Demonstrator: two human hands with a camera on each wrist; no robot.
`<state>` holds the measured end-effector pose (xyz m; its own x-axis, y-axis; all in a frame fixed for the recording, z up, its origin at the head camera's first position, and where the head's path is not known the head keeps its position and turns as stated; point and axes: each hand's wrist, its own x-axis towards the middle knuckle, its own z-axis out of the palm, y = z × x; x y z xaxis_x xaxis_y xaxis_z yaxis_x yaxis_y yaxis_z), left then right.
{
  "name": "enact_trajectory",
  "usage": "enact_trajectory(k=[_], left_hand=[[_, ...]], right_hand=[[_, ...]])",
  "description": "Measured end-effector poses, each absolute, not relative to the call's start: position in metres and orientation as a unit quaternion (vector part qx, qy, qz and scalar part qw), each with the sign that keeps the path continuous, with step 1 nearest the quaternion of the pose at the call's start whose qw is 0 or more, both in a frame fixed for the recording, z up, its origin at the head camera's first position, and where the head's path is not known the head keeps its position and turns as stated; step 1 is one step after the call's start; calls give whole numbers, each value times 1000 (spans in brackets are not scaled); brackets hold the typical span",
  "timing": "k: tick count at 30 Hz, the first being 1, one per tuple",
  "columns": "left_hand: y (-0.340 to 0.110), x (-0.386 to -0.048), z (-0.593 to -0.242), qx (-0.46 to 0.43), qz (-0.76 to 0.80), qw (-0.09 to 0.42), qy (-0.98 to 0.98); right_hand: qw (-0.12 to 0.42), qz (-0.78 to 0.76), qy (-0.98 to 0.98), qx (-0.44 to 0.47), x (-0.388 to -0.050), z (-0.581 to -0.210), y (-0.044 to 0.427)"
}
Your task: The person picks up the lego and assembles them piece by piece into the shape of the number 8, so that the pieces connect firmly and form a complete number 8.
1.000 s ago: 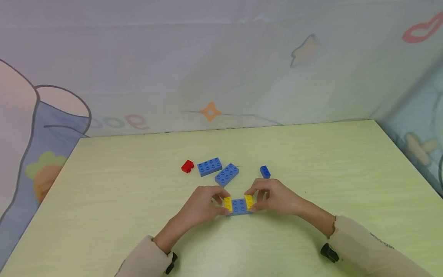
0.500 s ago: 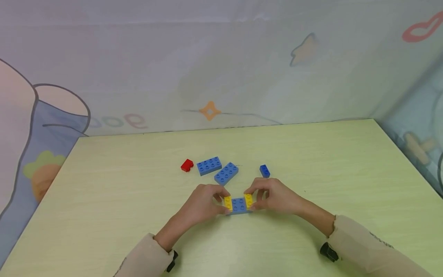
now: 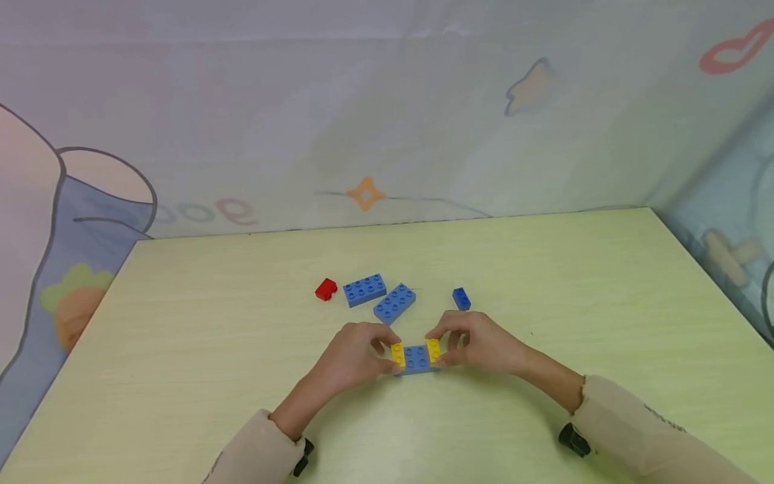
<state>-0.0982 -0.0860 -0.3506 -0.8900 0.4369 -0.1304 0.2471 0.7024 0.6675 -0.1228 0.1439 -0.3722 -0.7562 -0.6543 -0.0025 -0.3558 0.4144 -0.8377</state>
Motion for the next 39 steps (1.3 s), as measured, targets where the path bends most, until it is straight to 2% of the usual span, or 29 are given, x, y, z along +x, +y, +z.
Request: enact_trajectory(k=[39], left_hand=[[-88,-96,-350,174,347,155,908]], right_hand=[[153,-426,836,-310,-117,-369,144]])
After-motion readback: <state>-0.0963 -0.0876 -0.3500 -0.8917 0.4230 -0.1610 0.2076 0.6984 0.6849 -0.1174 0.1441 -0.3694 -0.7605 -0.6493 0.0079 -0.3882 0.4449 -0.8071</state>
